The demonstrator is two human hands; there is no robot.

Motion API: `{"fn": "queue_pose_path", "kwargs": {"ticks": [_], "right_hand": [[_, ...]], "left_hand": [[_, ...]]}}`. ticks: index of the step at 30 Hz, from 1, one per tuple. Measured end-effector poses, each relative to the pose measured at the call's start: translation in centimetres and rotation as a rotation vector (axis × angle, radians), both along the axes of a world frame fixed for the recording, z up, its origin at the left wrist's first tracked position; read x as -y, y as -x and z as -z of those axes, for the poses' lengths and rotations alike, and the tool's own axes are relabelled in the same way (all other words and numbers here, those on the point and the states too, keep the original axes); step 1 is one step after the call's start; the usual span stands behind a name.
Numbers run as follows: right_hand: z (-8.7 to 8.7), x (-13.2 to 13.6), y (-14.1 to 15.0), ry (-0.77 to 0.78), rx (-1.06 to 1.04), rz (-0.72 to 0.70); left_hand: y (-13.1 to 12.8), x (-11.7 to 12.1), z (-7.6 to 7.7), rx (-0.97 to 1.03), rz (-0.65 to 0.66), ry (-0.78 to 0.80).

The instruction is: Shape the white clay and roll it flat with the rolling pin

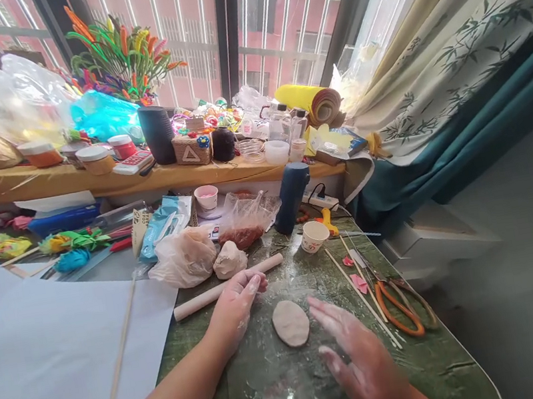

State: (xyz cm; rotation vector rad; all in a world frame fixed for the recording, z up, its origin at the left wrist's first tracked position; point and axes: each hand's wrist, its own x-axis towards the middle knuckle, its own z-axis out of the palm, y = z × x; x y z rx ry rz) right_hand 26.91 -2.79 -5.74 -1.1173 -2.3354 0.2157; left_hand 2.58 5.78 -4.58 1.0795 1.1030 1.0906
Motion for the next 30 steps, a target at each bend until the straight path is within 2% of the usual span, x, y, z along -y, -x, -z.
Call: {"fn": "queue_pose_path", "kwargs": {"ticks": [2, 7, 10, 14, 19, 24, 26, 30], "right_hand": [[0.1, -0.3, 0.2, 0.080, -0.043, 0.128], [0.9, -1.5, 1.8, 0.259, 0.068, 0.170], [1.4, -1.7, 2.4, 0.346, 0.108, 0.222], [1.3, -1.9, 2.3, 0.369, 0.107, 0.228], [0.9, -2.0, 2.1, 0.390, 0.088, 0.174], [0.8, -1.9, 2.4, 0.430, 0.089, 0.275], [0.7, -2.0, 2.5, 0.434, 0.104, 0.256], [0.3, -2.3, 2.3, 0.464, 0.123, 0.211]], "left_hand": [[0.1, 0.2, -0.3, -0.136, 0.037, -0.083], [0.3, 1.5, -1.2, -0.702, 0.271, -0.384], [0.0, 2.5, -1.4, -0.870, 0.435, -0.502], [-0.4, 3.2, -1.4, -0.923, 0.501, -0.536], [-0.1, 3.3, -1.4, -0.861, 0.554, -0.552], [-0.3, 3.4, -1.5, -0.909, 0.537, -0.533], [-0.3, 3.4, -1.6, -0.941, 0.544, -0.528], [0.2, 3.2, -1.6, -0.953, 0.658, -0.536]]}}
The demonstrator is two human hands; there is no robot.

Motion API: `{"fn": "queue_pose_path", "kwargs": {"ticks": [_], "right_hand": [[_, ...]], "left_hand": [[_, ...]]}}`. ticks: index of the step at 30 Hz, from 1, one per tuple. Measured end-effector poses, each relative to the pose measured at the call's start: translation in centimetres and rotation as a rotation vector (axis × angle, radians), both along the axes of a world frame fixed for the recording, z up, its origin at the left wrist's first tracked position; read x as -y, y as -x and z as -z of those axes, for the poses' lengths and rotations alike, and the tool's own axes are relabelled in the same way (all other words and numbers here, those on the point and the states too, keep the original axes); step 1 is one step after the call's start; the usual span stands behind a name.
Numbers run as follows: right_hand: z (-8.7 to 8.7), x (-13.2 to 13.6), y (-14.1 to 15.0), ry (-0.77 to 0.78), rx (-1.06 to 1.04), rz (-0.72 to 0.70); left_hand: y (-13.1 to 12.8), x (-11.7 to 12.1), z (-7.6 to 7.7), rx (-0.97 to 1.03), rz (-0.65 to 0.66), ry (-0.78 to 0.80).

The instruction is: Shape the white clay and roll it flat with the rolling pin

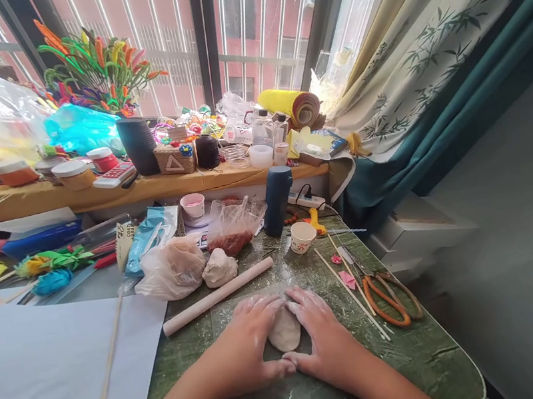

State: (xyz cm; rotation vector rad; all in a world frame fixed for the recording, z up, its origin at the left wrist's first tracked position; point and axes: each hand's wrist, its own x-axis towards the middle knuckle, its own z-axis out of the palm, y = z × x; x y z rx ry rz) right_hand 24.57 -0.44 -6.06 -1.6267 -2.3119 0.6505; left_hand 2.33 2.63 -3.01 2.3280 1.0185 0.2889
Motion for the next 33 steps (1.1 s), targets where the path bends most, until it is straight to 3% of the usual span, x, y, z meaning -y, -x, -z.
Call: {"fn": "queue_pose_path", "kwargs": {"ticks": [7, 12, 26, 33], "right_hand": [[-0.8, -0.9, 0.0, -0.005, 0.023, -0.057], [-0.7, -0.8, 0.3, -0.049, 0.074, -0.052], [0.9, -0.9, 3.3, -0.169, 0.088, 0.224], [0.5, -2.0, 4.4, -0.201, 0.123, 0.229]], "left_hand": [[0.0, -0.7, 1.0, -0.138, -0.043, 0.038], [0.0, -0.7, 1.5, -0.120, -0.071, 0.033], [-0.2, -0.9, 1.9, -0.100, -0.116, 0.014], [-0.4, -1.0, 2.0, -0.091, -0.160, -0.003]]}}
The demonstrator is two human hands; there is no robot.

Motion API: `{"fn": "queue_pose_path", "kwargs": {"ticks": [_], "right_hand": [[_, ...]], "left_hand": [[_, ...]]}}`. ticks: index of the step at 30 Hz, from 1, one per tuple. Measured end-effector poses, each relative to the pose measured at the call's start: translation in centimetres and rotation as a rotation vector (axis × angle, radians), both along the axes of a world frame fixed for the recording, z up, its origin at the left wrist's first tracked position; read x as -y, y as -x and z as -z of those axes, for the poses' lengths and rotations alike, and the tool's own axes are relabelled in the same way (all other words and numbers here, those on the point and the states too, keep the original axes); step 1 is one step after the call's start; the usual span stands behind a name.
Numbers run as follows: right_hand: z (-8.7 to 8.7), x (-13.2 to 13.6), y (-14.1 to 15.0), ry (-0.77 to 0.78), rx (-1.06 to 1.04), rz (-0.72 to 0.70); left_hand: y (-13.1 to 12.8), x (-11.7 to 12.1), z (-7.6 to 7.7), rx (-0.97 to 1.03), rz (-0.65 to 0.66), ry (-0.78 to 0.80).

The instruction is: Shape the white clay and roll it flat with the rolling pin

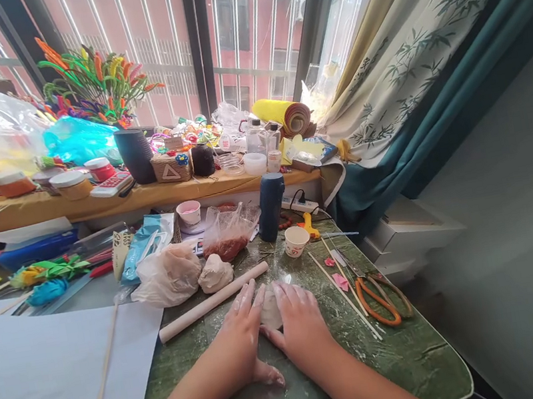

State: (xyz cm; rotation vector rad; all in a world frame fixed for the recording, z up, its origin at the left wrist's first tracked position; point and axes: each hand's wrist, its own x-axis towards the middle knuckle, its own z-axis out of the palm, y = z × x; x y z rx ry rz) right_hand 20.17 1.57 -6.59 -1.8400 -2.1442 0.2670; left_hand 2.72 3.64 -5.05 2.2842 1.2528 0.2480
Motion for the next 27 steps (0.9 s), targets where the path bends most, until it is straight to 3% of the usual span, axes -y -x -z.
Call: {"fn": "queue_pose_path", "kwargs": {"ticks": [5, 9, 13, 18, 22, 27], "right_hand": [[-1.1, -1.3, -1.0, 0.071, -0.055, -0.183], [-2.1, -2.0, -2.8, 0.149, -0.099, -0.362], [-2.7, -2.0, -3.8, 0.143, -0.118, -0.400], [-3.0, -2.4, -4.4, 0.158, -0.066, -0.464], [-2.2, -2.9, -4.0, 0.145, -0.006, -0.424], [-0.8, -2.4, -2.3, 0.074, 0.003, -0.208]], "left_hand": [[0.3, 0.3, -0.3, 0.019, -0.017, 0.028], [0.4, 0.5, 0.0, 0.047, -0.064, -0.045], [0.6, 0.4, 0.2, 0.034, -0.079, -0.067], [1.0, 0.1, -0.2, 0.020, 0.002, 0.022], [1.0, 0.0, -0.4, 0.020, -0.002, 0.052], [0.9, 0.1, 0.0, 0.041, 0.001, 0.041]]}}
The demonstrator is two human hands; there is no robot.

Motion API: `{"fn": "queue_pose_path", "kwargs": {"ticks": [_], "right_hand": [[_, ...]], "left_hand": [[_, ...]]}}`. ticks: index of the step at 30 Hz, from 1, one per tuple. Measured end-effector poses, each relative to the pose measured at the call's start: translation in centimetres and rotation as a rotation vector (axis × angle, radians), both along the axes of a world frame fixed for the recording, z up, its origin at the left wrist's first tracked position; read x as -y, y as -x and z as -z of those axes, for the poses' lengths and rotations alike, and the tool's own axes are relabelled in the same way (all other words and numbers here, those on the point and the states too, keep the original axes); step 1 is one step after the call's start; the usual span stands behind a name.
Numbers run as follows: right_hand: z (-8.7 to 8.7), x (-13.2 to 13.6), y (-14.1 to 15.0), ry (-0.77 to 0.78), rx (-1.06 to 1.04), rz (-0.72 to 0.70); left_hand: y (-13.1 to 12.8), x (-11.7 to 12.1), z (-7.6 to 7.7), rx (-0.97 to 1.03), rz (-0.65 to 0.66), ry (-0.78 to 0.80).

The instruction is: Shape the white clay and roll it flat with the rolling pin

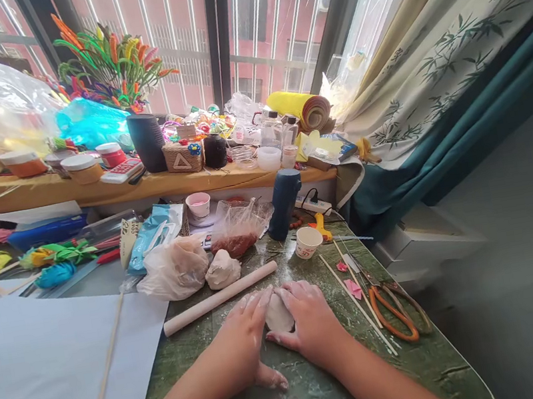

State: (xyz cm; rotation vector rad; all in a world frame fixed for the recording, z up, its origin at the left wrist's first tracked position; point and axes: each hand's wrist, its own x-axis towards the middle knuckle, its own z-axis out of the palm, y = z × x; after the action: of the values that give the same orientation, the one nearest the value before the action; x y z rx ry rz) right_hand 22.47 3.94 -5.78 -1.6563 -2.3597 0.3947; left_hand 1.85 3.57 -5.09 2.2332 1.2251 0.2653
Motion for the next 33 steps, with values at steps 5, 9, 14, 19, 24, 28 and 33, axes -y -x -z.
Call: {"fn": "queue_pose_path", "kwargs": {"ticks": [5, 9, 14, 19, 24, 28, 33], "right_hand": [[-1.0, -0.2, -0.7, 0.027, -0.062, -0.199], [-1.5, -0.7, -1.6, 0.047, -0.137, -0.381], [0.3, 0.3, 0.1, -0.019, -0.116, -0.157], [-0.1, 0.6, 1.2, -0.041, -0.082, 0.015], [-1.6, -0.5, -0.2, 0.099, -0.135, -0.345], [-0.8, 0.8, -0.5, 0.092, -0.114, -0.287], [-0.7, 2.3, -1.7, 0.021, -0.039, -0.336]], "left_hand": [[-0.3, 0.0, 0.1, -0.026, -0.069, -0.022], [-0.5, 0.0, 0.5, -0.085, -0.148, -0.045], [-0.5, 0.1, 0.5, -0.087, -0.133, -0.070], [-0.5, 0.2, -0.5, -0.123, -0.114, -0.034], [0.2, -0.1, -0.8, -0.102, -0.094, -0.035], [1.0, -0.4, -0.6, -0.007, -0.025, -0.017], [1.6, -0.9, -0.8, 0.106, 0.132, 0.016]]}}
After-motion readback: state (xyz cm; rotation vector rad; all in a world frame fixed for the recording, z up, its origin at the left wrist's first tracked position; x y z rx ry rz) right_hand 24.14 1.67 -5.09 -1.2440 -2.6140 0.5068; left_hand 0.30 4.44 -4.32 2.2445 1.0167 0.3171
